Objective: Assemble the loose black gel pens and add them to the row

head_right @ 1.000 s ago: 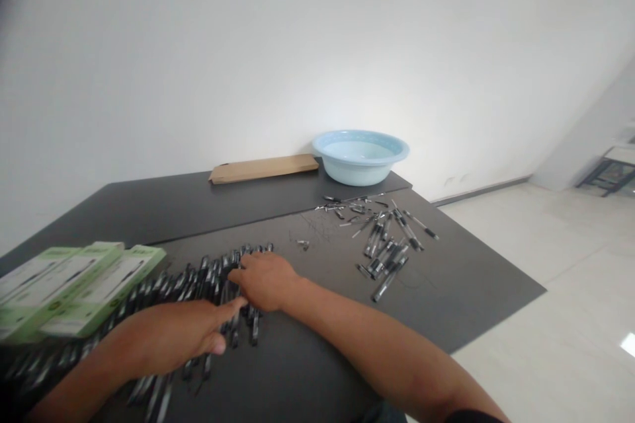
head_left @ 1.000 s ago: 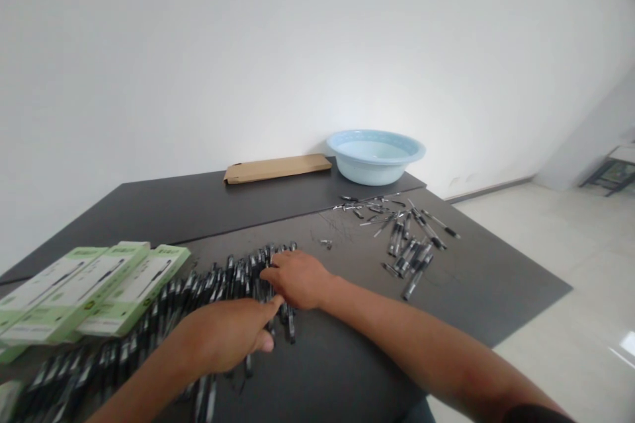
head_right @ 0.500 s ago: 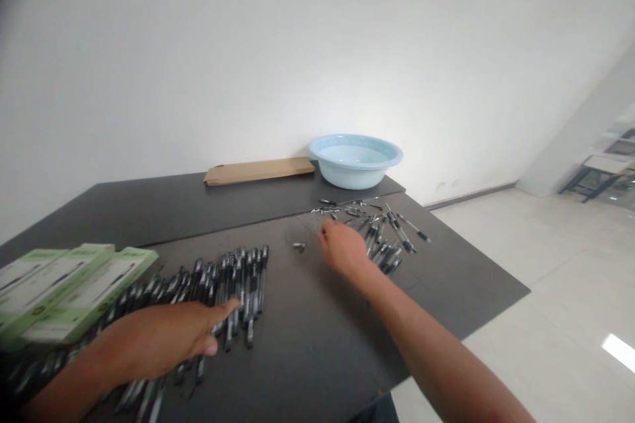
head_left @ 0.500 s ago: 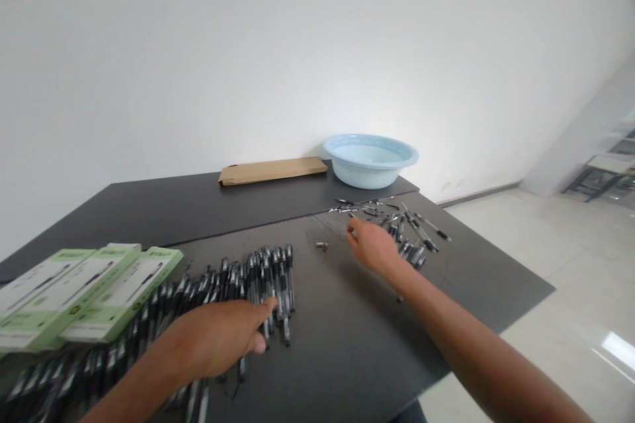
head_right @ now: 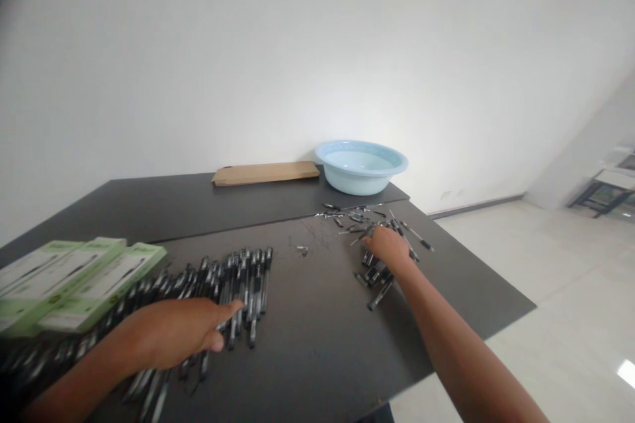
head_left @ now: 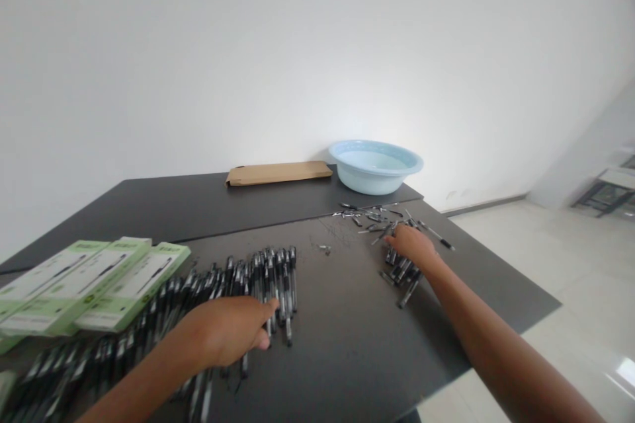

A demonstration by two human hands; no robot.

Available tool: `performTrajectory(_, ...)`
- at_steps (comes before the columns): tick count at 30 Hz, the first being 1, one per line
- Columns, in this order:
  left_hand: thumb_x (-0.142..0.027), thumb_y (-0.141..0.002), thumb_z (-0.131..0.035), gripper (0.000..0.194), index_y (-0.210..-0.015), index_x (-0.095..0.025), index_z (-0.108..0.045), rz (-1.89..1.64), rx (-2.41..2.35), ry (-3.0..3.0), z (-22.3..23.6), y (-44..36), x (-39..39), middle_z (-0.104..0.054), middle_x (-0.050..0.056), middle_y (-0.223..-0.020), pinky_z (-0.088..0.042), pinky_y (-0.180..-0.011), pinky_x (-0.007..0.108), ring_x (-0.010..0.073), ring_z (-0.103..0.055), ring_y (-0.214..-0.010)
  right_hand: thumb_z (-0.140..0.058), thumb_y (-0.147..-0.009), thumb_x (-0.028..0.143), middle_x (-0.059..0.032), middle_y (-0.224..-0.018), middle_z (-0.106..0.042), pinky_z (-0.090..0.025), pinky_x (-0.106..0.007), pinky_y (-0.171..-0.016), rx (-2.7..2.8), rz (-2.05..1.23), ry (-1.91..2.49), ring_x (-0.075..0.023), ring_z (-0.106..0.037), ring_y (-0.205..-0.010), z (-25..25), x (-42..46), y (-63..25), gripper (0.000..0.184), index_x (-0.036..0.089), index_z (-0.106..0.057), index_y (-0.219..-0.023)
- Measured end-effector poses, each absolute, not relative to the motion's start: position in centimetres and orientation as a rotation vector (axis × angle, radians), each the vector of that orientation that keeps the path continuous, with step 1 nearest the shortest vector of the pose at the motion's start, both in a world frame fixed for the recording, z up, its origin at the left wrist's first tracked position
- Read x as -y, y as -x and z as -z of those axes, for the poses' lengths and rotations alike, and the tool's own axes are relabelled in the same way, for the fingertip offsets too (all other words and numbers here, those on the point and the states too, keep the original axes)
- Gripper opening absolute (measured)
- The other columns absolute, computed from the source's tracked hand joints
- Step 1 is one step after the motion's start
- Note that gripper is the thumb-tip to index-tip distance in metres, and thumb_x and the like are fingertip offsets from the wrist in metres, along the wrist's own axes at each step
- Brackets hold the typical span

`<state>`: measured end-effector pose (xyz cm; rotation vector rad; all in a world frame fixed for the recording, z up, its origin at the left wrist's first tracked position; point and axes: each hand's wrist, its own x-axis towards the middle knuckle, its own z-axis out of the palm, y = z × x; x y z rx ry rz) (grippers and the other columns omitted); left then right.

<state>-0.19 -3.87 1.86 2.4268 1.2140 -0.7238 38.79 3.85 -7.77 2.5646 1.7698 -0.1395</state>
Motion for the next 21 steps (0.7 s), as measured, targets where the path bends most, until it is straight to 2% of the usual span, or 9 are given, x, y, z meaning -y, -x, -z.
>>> performTrajectory(9, -0.031, -0.084, -0.045, 0.056, -0.136, -0.011, -0.043, 0.789, -1.228, -2.407, -3.1, -0.1, 4.2, -0.068, 0.015, -0.109, -0.047, -0.078, 0.033, 0.0280, -0.062, -0.096, -0.052, -0.080, 0.050, -0.0214, -0.111, -0.064, -0.046, -0.042, -0.086, -1.766, 0.210, -2.526, -0.0327, -0.060, -0.105, 8.9, -5.1, -39.4, 0.047, 0.009, -0.068, -0.098)
performTrajectory(19, -0.027, -0.083, -0.045, 0.055, -0.134, -0.009, -0.045, 0.782, -1.225, -2.382, -3.3, -0.5, 4.6, -0.068, 0.017, -0.107, -0.048, -0.078, 0.034, 0.0291, -0.063, -0.095, -0.050, -0.085, 0.030, -0.0216, -0.111, -0.063, -0.047, -0.040, -0.085, -1.738, 0.295, -2.571, -0.0313, -0.059, -0.105, 9.2, -5.9, -40.0, 0.030, 0.008, -0.068, -0.096)
performTrajectory(21, -0.027, -0.083, -0.046, 0.054, -0.134, -0.009, -0.046, 0.775, -1.228, -2.395, -3.0, -0.4, 4.6, -0.068, 0.018, -0.107, -0.048, -0.078, 0.036, 0.0301, -0.063, -0.095, -0.050, -0.088, 0.029, -0.0200, -0.110, -0.062, -0.047, -0.040, -0.085, -1.723, 0.328, -2.595, -0.0286, -0.060, -0.103, 9.1, -5.8, -40.2, 0.029, 0.008, -0.066, -0.099)
